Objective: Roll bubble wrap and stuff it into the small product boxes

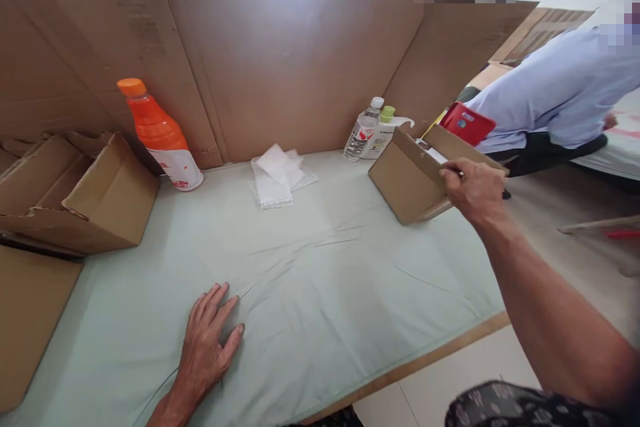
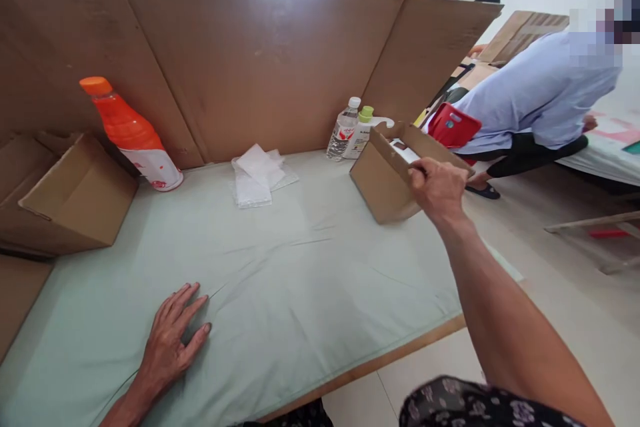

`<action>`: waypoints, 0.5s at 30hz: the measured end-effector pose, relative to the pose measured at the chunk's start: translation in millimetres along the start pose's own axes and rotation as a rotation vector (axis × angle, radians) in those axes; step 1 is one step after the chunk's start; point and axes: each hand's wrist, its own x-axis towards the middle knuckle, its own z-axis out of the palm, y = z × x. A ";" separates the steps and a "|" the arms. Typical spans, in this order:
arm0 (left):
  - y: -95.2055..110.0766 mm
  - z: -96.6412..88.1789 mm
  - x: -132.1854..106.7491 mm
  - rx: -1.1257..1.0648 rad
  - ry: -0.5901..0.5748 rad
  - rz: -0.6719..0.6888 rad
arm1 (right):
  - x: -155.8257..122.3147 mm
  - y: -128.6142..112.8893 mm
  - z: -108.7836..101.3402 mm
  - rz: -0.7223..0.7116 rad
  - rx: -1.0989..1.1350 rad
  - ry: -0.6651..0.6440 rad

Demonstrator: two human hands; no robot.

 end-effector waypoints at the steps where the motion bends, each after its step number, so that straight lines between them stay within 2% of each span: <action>1: -1.2 -0.1 -0.3 -0.015 0.003 -0.007 | -18.3 -12.8 -7.4 -0.037 -0.003 -0.008; 3: -1.1 -0.2 -0.8 -0.055 0.020 -0.039 | -55.7 -39.7 -24.7 -0.109 0.005 -0.008; 6: 7.7 -2.6 0.1 -0.140 0.029 -0.137 | -106.4 -82.1 -56.4 -0.252 0.166 -0.030; 10: 32.6 -12.1 5.8 -0.308 -0.016 -0.250 | -151.2 -124.4 -96.3 -0.400 0.532 -0.225; 12: 43.7 -16.3 9.7 -0.376 -0.023 -0.260 | -166.9 -129.7 -103.2 -0.302 0.745 -0.230; 13: 47.7 -17.5 11.6 -0.403 -0.024 -0.262 | -175.2 -128.5 -101.5 -0.186 0.851 -0.165; 15: 52.7 -17.7 14.9 -0.450 -0.031 -0.275 | -195.1 -122.3 -88.1 0.134 0.972 0.019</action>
